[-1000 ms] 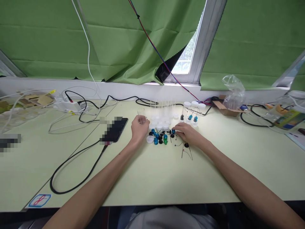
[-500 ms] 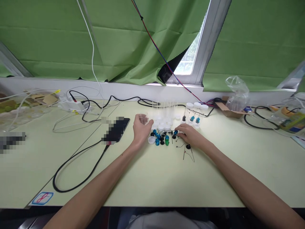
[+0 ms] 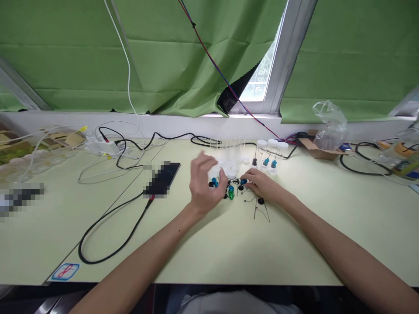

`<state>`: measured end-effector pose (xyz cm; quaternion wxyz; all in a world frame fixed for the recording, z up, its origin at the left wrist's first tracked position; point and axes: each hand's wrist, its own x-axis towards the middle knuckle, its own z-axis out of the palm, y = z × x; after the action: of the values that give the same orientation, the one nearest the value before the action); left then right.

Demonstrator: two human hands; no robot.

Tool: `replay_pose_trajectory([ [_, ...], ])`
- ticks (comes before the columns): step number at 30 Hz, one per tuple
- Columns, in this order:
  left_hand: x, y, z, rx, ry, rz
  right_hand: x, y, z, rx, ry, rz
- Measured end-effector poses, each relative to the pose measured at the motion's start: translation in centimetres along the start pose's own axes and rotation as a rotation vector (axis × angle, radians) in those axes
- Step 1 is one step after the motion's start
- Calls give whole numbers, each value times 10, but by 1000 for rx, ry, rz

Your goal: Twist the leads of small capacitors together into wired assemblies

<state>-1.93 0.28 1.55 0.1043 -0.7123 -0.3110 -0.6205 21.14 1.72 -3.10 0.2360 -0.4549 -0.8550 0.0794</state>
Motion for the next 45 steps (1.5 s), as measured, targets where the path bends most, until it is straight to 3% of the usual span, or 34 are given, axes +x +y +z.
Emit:
replay_pose_trajectory([
  [4, -17, 7, 4, -128, -507, 21, 1, -1, 0, 18, 4, -1],
  [7, -23, 3, 7, -161, -667, 65, 1, -1, 0, 25, 10, -1],
  [16, -19, 0, 8, -146, -718, -107, 0, -2, 0, -28, 21, 9],
  [23, -19, -1, 9, -132, -730, -176, 0, -14, -6, -14, 175, 6],
  [31, -19, -2, 11, -170, -803, -316, -2, -43, -7, 131, 285, -76],
  [38, -17, 4, 9, -227, -826, -385, -5, -58, 0, 312, 323, 39],
  [45, -22, 5, 10, -233, -765, -388, -5, -70, 4, 491, 392, 113],
])
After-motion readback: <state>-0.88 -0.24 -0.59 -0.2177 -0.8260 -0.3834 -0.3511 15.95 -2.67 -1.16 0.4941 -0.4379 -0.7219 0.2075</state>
